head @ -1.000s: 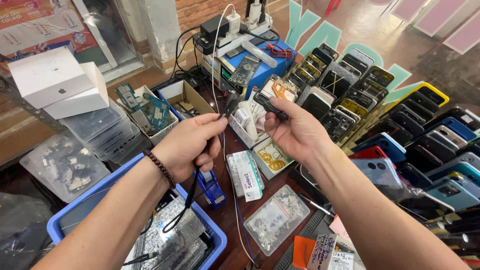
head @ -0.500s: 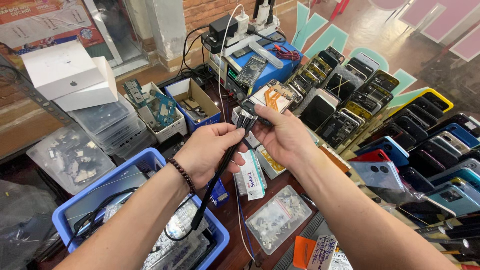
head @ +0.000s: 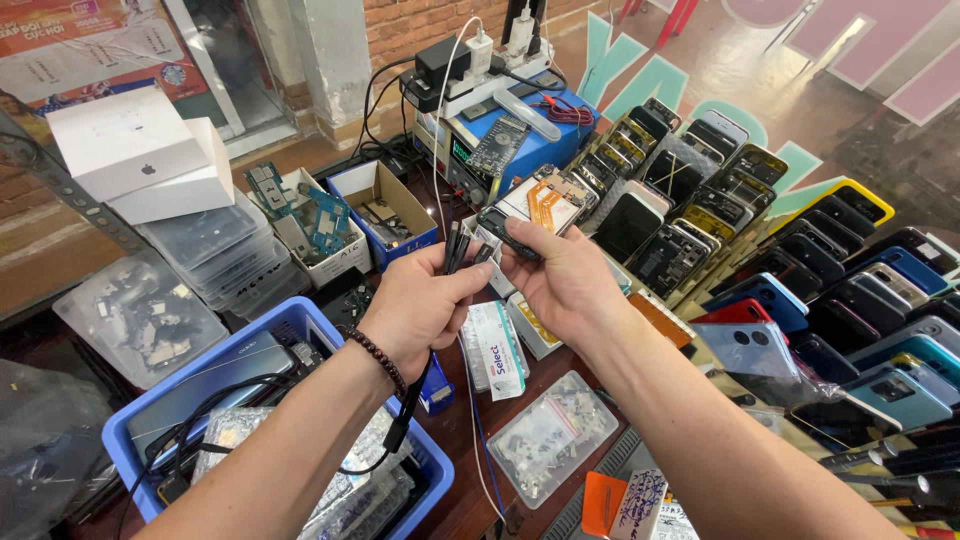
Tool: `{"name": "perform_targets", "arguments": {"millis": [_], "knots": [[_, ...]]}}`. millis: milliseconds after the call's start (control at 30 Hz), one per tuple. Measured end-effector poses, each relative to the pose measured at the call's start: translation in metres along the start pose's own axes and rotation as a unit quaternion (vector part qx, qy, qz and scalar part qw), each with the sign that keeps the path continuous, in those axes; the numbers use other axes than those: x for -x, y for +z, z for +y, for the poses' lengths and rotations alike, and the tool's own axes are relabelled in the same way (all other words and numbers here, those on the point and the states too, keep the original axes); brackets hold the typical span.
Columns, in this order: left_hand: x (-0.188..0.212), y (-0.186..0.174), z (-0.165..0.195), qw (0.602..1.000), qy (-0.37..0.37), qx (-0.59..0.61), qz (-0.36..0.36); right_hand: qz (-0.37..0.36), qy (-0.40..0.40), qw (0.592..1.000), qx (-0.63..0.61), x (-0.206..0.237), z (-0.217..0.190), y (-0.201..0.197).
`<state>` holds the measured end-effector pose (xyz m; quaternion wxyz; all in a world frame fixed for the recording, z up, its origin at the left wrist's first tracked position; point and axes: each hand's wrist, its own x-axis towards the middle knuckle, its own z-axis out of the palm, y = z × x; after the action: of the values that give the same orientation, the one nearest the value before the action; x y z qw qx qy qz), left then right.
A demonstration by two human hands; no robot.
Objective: The person connects a ribbon cable to a smartphone motherboard, then plugs in a USB cable to test the device. After confirming the screen displays a charging icon, they disconnect the cable and continue adjusting internal components on the workbench.
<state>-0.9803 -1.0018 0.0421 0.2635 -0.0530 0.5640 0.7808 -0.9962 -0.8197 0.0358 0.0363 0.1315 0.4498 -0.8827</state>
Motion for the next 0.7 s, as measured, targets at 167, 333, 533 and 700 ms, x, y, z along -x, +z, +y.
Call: {"name": "perform_targets", "arguments": {"millis": [167,333,533,700], "knots": [[0.006,0.006,0.004,1.0,0.003,-0.022,0.014,0.015,-0.021,0.999,0.027,0.004,0.002,0.003],[0.006,0.007,0.006,0.996,0.018,-0.081,0.043,0.018,-0.022,0.999,0.047,0.007,0.003,0.008],[0.008,0.007,0.002,0.988,0.049,-0.136,0.062,0.027,-0.033,0.997,0.066,0.011,0.003,0.011],[0.005,0.007,-0.004,0.966,0.147,-0.2,0.068,0.042,-0.038,0.994,0.09,0.014,0.002,0.014]]}}
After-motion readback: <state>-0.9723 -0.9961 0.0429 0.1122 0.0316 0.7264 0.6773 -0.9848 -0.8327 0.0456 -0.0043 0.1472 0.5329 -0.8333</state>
